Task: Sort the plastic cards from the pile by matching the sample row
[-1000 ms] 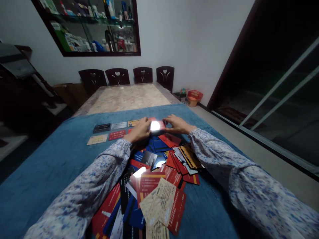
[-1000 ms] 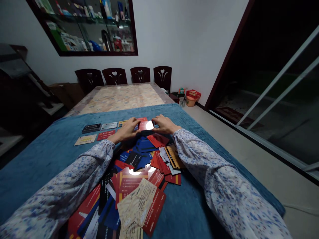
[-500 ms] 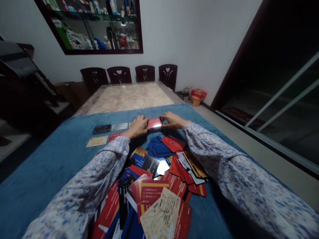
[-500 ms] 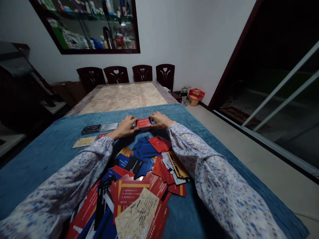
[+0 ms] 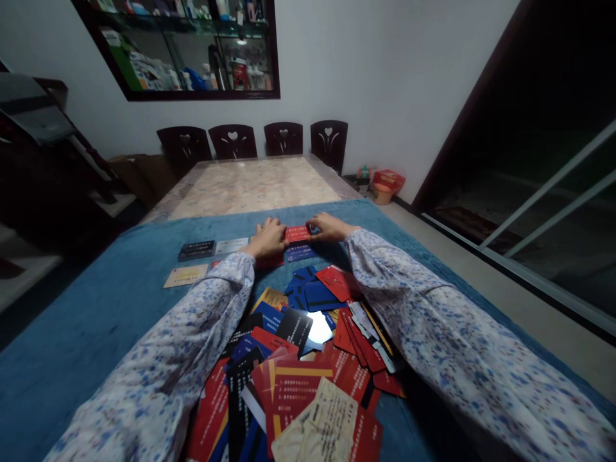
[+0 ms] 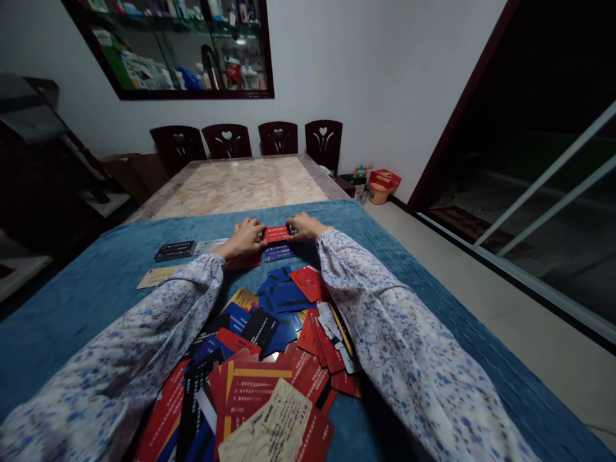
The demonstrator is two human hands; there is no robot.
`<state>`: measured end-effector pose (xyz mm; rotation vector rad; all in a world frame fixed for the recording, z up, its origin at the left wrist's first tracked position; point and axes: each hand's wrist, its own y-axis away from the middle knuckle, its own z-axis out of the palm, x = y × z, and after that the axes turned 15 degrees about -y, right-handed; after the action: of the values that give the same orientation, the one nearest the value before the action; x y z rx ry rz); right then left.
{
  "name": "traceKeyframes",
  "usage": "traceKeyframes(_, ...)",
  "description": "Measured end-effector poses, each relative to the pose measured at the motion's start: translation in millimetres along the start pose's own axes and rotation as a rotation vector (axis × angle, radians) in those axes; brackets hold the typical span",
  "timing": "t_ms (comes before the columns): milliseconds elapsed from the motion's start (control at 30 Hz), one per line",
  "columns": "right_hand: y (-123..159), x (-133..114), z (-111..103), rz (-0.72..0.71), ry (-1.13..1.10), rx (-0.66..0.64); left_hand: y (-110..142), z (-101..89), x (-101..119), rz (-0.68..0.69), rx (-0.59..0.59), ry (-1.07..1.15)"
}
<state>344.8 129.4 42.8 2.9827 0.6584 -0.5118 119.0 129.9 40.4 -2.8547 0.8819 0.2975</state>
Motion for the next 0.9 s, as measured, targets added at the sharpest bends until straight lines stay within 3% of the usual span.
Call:
traceKeyframes(633,-16,1,5,0.102,-0.016,-0.113,-17,5.7,1,-0.011,-0.133,-0.028)
traceKeyframes(900,-14,-1,6,0.102,-0.072,-0.054,-22,9.2,-2,-0.003,-0.143,-0.013)
